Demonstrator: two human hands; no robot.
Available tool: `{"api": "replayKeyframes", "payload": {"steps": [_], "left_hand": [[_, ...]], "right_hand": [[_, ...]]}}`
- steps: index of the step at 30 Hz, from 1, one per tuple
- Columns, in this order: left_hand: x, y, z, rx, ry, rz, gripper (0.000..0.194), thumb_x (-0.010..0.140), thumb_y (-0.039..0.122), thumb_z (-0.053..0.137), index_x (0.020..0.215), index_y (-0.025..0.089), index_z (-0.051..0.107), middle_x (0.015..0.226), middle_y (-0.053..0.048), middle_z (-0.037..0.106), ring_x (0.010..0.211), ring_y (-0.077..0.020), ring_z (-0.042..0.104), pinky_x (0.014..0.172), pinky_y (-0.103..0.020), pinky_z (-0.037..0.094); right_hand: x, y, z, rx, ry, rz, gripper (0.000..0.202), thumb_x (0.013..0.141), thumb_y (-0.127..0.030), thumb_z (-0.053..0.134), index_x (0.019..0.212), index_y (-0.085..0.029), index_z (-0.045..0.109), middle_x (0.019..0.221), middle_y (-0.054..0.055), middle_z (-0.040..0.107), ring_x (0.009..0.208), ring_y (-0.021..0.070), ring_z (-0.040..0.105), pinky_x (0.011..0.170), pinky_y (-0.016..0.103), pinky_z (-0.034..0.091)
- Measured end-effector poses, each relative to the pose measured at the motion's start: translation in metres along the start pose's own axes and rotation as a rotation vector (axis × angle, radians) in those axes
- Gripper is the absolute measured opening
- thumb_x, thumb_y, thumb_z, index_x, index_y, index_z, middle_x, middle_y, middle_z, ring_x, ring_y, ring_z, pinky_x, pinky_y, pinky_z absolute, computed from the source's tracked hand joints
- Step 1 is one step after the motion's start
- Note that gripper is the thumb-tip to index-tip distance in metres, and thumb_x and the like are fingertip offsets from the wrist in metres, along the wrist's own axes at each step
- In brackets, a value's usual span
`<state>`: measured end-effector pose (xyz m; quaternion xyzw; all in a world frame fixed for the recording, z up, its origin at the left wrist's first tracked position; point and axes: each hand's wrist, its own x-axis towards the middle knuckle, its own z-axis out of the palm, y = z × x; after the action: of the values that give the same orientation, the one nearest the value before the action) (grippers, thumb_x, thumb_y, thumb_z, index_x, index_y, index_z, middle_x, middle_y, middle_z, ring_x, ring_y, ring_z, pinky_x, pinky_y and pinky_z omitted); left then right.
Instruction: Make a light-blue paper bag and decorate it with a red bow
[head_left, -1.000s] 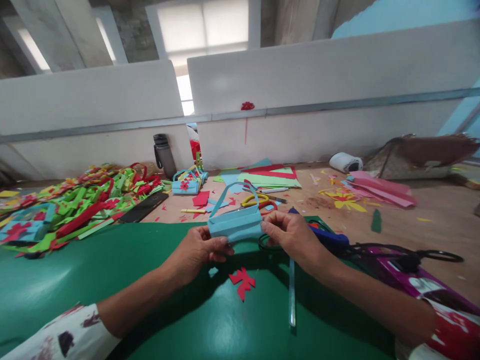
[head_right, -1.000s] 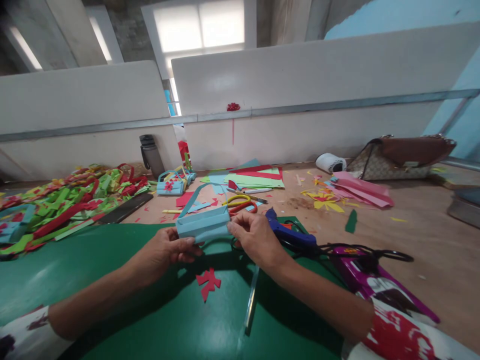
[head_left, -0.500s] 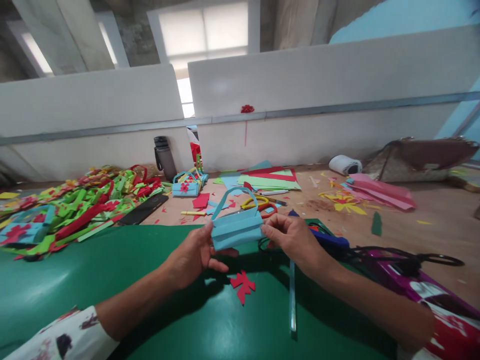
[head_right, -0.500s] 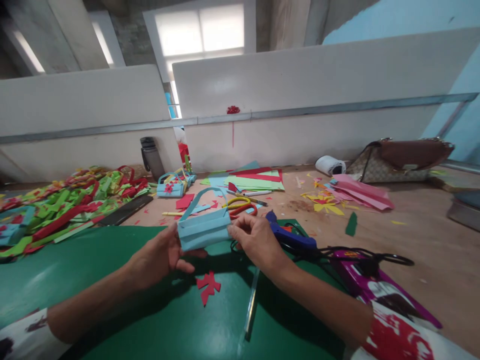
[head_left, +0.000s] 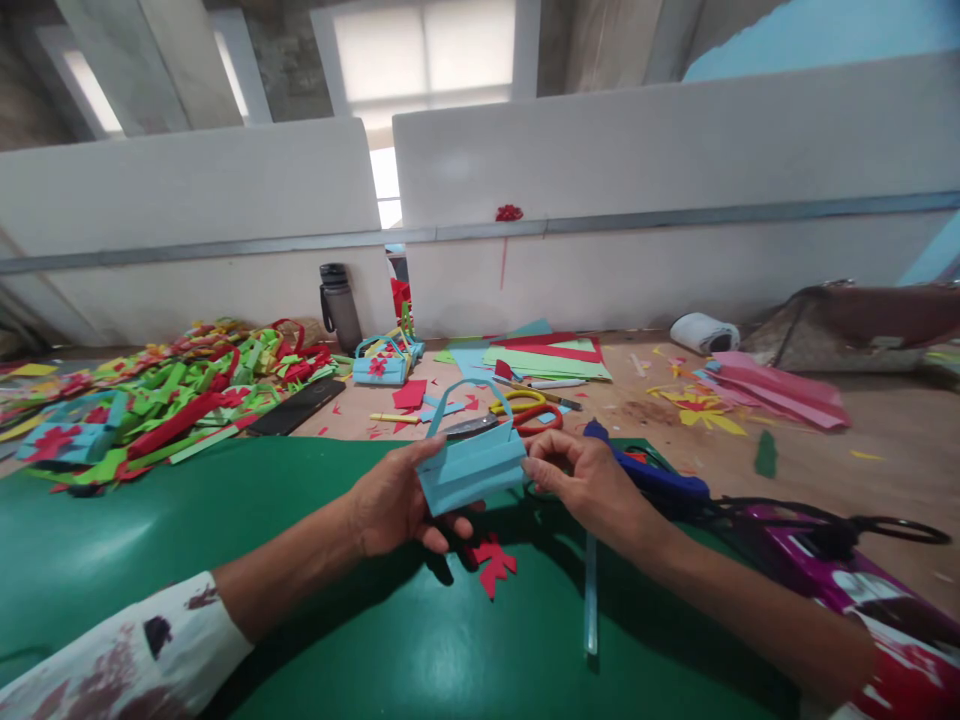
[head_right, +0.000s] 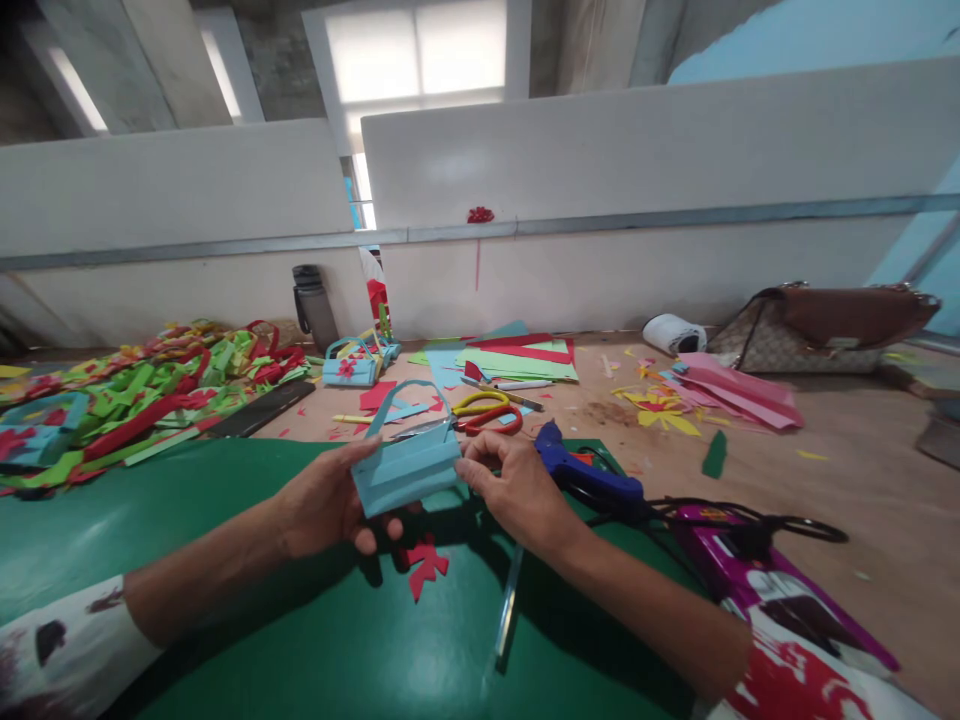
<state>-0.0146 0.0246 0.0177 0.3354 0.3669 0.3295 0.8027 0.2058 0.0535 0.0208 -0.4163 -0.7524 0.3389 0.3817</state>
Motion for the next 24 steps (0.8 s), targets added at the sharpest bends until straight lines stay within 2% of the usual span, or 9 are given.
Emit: {"api": "replayKeyframes", "payload": {"steps": [5, 7, 9, 12, 15, 20, 24], "left_hand": [[0.001, -0.001, 0.003, 0.012, 0.058, -0.014, 0.049, 0.084, 0.047, 0.048, 0.116, 0.010, 0.054, 0.080, -0.011, 0.067, 0.057, -0.0165, 0.063, 0.040, -0.020, 0.046], [0.000, -0.001, 0.004, 0.024, 0.079, -0.018, 0.046, 0.083, 0.043, 0.049, 0.113, 0.009, 0.056, 0.080, -0.011, 0.068, 0.056, -0.0158, 0.062, 0.040, -0.020, 0.045], [0.000, -0.002, 0.005, 0.035, 0.105, -0.024, 0.043, 0.082, 0.042, 0.050, 0.110, 0.009, 0.056, 0.081, -0.011, 0.068, 0.055, -0.0155, 0.062, 0.040, -0.019, 0.044], [0.000, -0.003, 0.006, 0.041, 0.142, -0.026, 0.041, 0.081, 0.041, 0.052, 0.108, 0.010, 0.055, 0.080, -0.011, 0.068, 0.055, -0.0158, 0.062, 0.039, -0.019, 0.043], [0.001, -0.005, 0.006, 0.039, 0.139, -0.016, 0.037, 0.081, 0.039, 0.052, 0.105, 0.010, 0.054, 0.077, -0.009, 0.067, 0.054, -0.0161, 0.063, 0.039, -0.019, 0.042], [0.002, -0.007, 0.008, 0.014, 0.118, -0.005, 0.035, 0.082, 0.042, 0.049, 0.100, 0.013, 0.053, 0.074, -0.007, 0.065, 0.053, -0.0158, 0.062, 0.036, -0.017, 0.038], [0.001, -0.005, 0.010, -0.001, 0.179, 0.006, 0.031, 0.082, 0.037, 0.048, 0.102, 0.014, 0.051, 0.071, -0.005, 0.064, 0.052, -0.0154, 0.062, 0.035, -0.017, 0.036]], "right_hand": [[-0.001, 0.000, 0.001, -0.013, 0.016, -0.005, 0.019, 0.077, -0.030, 0.055, 0.062, -0.020, 0.050, 0.063, -0.001, 0.055, 0.059, 0.0149, 0.052, 0.057, 0.029, 0.044], [-0.003, -0.001, 0.001, -0.019, 0.053, -0.008, 0.009, 0.078, -0.028, 0.056, 0.075, -0.020, 0.055, 0.078, 0.003, 0.062, 0.074, 0.0192, 0.059, 0.063, 0.031, 0.048], [-0.006, -0.002, 0.001, -0.075, 0.117, -0.106, 0.017, 0.080, -0.025, 0.056, 0.096, -0.022, 0.058, 0.106, 0.007, 0.061, 0.099, 0.0239, 0.058, 0.077, 0.036, 0.050], [-0.008, -0.002, 0.001, -0.248, 0.150, -0.382, 0.033, 0.085, -0.019, 0.053, 0.117, -0.027, 0.055, 0.133, 0.008, 0.046, 0.124, 0.0259, 0.043, 0.100, 0.045, 0.040], [-0.009, 0.002, 0.002, -0.342, 0.080, -0.508, 0.029, 0.088, -0.015, 0.050, 0.115, -0.024, 0.058, 0.137, 0.010, 0.040, 0.129, 0.0263, 0.038, 0.105, 0.047, 0.035], [-0.009, 0.008, 0.007, -0.374, 0.064, -0.506, 0.025, 0.088, -0.013, 0.049, 0.110, -0.020, 0.059, 0.135, 0.012, 0.044, 0.127, 0.0264, 0.042, 0.102, 0.046, 0.040], [-0.008, 0.003, 0.001, -0.474, 0.108, -0.523, 0.028, 0.088, -0.015, 0.048, 0.115, -0.017, 0.056, 0.130, 0.015, 0.050, 0.124, 0.0260, 0.045, 0.101, 0.043, 0.041]]}}
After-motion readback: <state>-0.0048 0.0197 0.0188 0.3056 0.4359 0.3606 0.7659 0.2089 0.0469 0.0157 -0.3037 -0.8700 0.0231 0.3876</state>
